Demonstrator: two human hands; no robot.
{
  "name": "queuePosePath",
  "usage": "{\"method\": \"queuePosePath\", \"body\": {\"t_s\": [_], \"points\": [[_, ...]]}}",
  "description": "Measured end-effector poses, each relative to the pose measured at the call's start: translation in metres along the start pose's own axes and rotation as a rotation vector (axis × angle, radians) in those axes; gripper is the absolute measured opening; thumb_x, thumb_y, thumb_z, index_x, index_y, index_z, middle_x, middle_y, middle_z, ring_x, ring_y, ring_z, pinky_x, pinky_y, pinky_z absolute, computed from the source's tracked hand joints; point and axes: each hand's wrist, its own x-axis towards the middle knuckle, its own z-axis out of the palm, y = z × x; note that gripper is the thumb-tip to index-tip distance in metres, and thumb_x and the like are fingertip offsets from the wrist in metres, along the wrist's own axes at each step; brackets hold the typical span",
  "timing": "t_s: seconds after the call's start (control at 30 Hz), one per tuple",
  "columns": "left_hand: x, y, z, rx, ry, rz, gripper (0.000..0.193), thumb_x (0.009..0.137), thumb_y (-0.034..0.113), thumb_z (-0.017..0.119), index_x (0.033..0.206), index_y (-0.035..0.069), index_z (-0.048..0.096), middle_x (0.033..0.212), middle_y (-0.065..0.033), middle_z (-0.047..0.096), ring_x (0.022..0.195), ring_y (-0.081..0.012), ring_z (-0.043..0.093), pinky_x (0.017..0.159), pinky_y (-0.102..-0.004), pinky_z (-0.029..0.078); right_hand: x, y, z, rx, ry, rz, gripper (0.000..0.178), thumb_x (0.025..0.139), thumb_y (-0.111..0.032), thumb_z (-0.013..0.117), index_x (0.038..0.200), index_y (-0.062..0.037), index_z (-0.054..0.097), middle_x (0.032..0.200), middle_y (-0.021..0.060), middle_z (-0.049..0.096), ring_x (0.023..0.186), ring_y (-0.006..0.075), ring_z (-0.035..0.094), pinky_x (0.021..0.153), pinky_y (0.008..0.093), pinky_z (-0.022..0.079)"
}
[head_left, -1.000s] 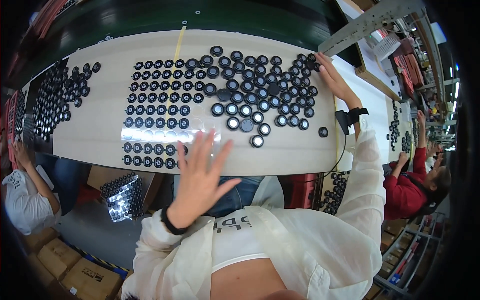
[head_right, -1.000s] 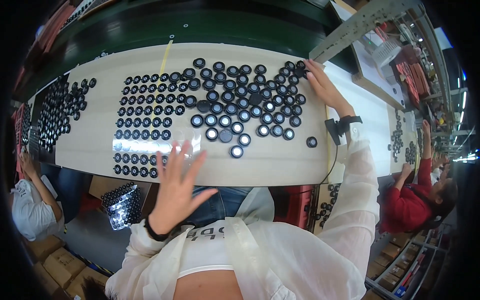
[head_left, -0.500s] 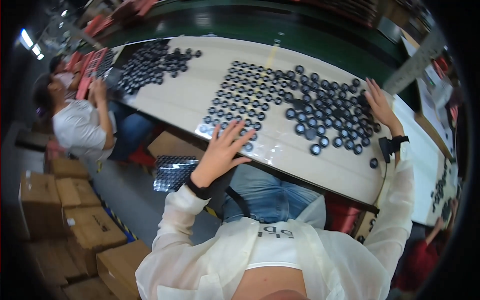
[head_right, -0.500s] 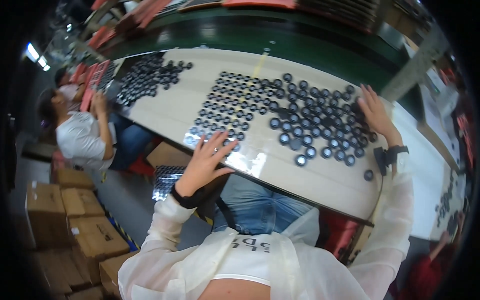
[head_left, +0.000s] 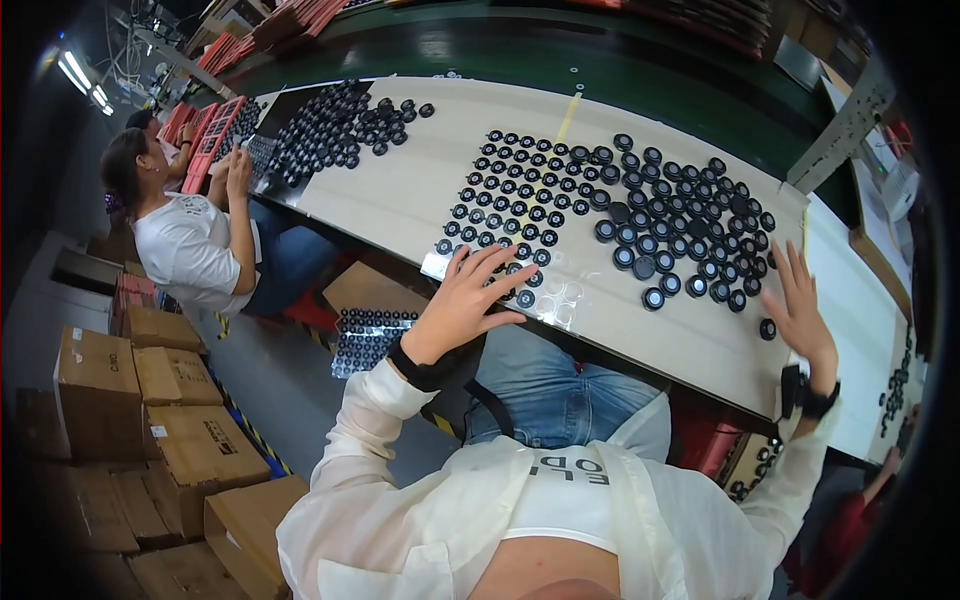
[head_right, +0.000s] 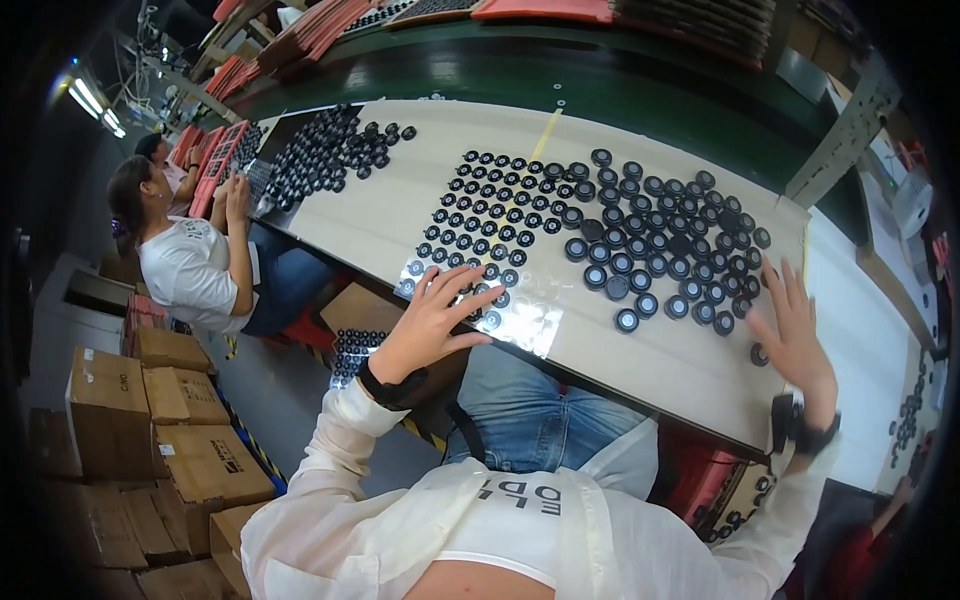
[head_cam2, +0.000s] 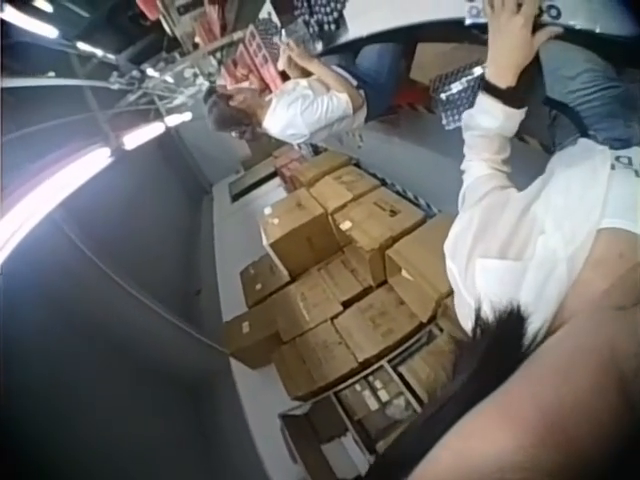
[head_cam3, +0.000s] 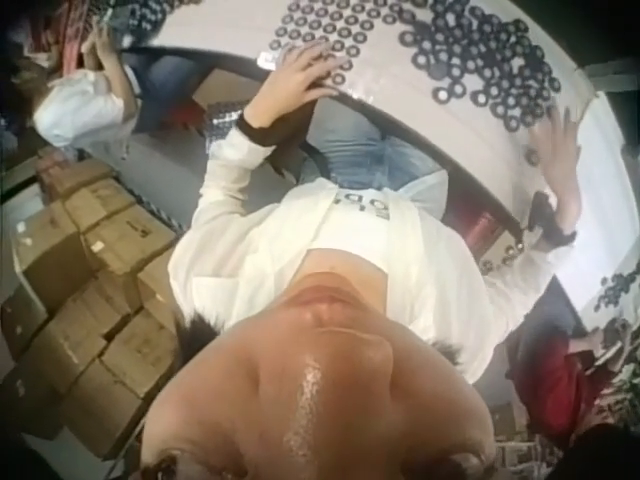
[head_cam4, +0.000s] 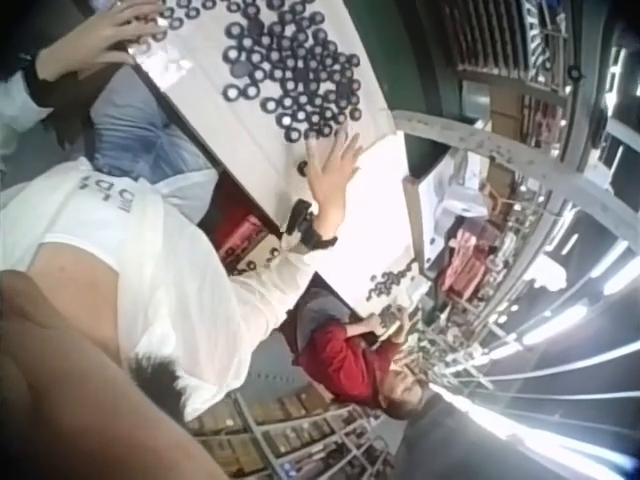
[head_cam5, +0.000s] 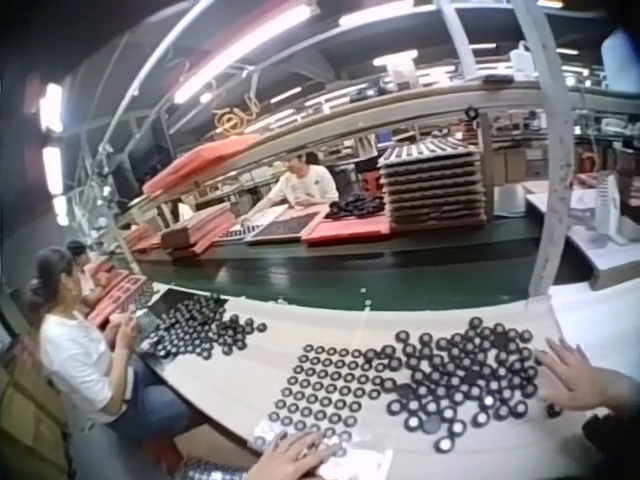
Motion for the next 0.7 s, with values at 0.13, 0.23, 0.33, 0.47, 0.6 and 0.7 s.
{"method": "queuePosePath", "body": {"t_s": [0.13, 0.23, 0.33, 0.47, 0.6, 0.7], "points": [[0.005, -0.009, 0.000, -0.042, -0.023, 0.079, 0.059, 0.080, 0.032, 0.075, 0.135, 0.024, 0.056, 0.144, -0.0095, 0.047, 0.133, -0.0308, 0.043, 0.109, -0.0519, 0.032, -0.048, -0.006, 0.044, 0.017, 0.146, 0.071, 0.071, 0.094, -0.031, 0.056, 0.155, -0.0150, 0.023, 0.160, 0.0202, 0.016, 0.148, 0.0395, 0.013, 0.117, 0.0536, 0.011], [0.005, -0.010, 0.003, -0.047, -0.029, 0.142, 0.053, 0.083, 0.030, 0.072, 0.133, 0.021, 0.058, 0.141, -0.0109, 0.049, 0.131, -0.0313, 0.045, 0.108, -0.0514, 0.034, -0.050, -0.029, 0.079, -0.023, 0.234, 0.021, 0.071, 0.094, -0.028, 0.058, 0.154, -0.0127, 0.024, 0.158, 0.0240, 0.016, 0.147, 0.0406, 0.015, 0.117, 0.0526, 0.012], [0.009, -0.011, 0.003, -0.050, -0.030, 0.212, 0.047, 0.085, 0.027, 0.070, 0.130, 0.016, 0.059, 0.135, -0.0123, 0.054, 0.128, -0.0310, 0.049, 0.106, -0.0487, 0.038, -0.037, -0.045, 0.092, 0.071, 0.360, 0.016, 0.071, 0.094, -0.031, 0.058, 0.154, -0.0133, 0.025, 0.158, 0.0251, 0.017, 0.146, 0.0432, 0.015, 0.116, 0.0562, 0.012], [0.018, -0.023, -0.006, -0.201, -0.029, 0.266, 0.038, 0.087, 0.015, 0.067, 0.124, 0.008, 0.062, 0.122, -0.0136, 0.064, 0.116, -0.0296, 0.060, 0.098, -0.0421, 0.047, -0.017, -0.071, 0.093, 0.124, 0.423, 0.090, 0.068, 0.096, -0.034, 0.055, 0.154, -0.0152, 0.025, 0.158, 0.0243, 0.017, 0.146, 0.0424, 0.014, 0.116, 0.0573, 0.009], [0.038, -0.021, -0.050, -0.079, 0.071, 0.184, 0.024, 0.083, -0.002, 0.060, 0.106, 0.003, 0.066, 0.102, -0.0127, 0.071, 0.090, -0.0279, 0.069, 0.081, -0.0359, 0.055, -0.016, -0.090, 0.091, 0.143, 0.428, 0.169, 0.066, 0.097, -0.036, 0.053, 0.154, -0.0169, 0.026, 0.158, 0.0233, 0.016, 0.147, 0.0410, 0.012, 0.116, 0.0581, 0.007], [0.073, -0.041, -0.088, -0.046, 0.204, 0.216, 0.025, 0.078, -0.005, 0.061, 0.100, 0.004, 0.067, 0.093, -0.0121, 0.071, 0.080, -0.0262, 0.069, 0.073, -0.0340, 0.055, -0.022, -0.091, 0.087, 0.157, 0.451, 0.190, 0.067, 0.097, -0.037, 0.054, 0.154, -0.0162, 0.026, 0.158, 0.0236, 0.016, 0.147, 0.0421, 0.012, 0.115, 0.0595, 0.007]]}}
